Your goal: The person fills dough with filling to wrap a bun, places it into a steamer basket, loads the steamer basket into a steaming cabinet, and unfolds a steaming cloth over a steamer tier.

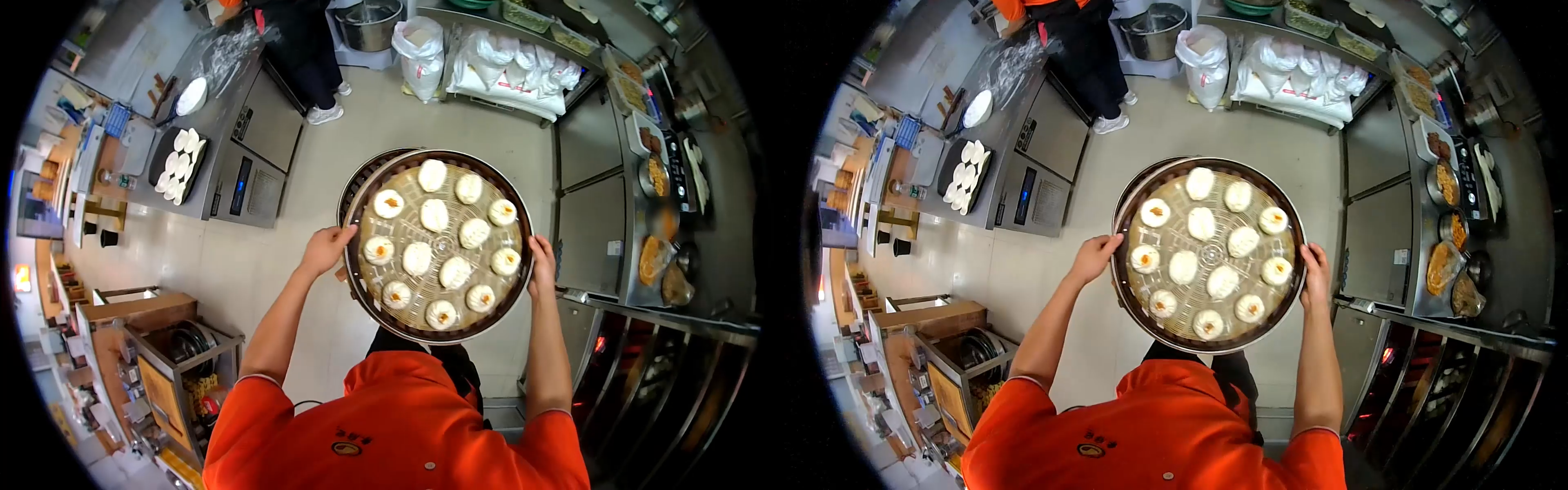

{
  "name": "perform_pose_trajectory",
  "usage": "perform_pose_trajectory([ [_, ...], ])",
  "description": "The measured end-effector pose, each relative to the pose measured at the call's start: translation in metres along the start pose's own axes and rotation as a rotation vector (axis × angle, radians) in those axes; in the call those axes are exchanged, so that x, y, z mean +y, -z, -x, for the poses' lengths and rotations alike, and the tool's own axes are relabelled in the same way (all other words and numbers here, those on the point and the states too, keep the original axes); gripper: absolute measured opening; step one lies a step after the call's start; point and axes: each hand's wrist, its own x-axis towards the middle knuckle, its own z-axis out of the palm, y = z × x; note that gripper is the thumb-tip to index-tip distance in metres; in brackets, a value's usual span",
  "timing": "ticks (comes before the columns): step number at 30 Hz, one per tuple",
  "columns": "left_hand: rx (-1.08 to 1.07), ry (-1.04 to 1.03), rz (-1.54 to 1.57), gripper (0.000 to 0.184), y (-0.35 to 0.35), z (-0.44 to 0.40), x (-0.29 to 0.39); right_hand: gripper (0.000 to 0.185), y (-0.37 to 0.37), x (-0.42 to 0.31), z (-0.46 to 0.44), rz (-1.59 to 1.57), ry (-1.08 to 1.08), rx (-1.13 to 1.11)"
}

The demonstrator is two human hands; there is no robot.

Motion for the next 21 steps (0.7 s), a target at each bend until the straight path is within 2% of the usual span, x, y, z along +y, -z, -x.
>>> perform_pose_trajectory([
  [4,0.088,0.12,0.098,0.069,0.009,-0.02,-0.039,0.04,-0.064,0.032,-0.044,-0.016,0.004,-0.122],
  [5,0.028,0.175,0.105,0.072,0.014,-0.025,-0.042,0.039,-0.077,0.036,-0.049,-0.037,-0.004,-0.13],
  [8,0.095,0.142,0.15,0.072,-0.003,-0.058,-0.09,0.041,-0.103,0.056,-0.071,-0.026,-0.03,-0.125],
  [14,0.02,0.108,0.18,0.075,-0.005,-0.068,-0.105,0.045,-0.116,0.054,-0.091,-0.024,-0.016,-0.204],
  [17,-0.047,0.145,0.25,0.076,-0.012,-0.078,-0.121,0.042,-0.116,0.058,-0.099,-0.001,-0.007,-0.213],
  [20,-0.013,0.138,0.221,0.076,-0.013,-0.082,-0.122,0.041,-0.124,0.046,-0.101,0.019,-0.01,-0.201],
  [21,-0.058,0.195,0.201,0.077,-0.009,-0.082,-0.119,0.042,-0.125,0.046,-0.105,0.03,-0.016,-0.211],
])
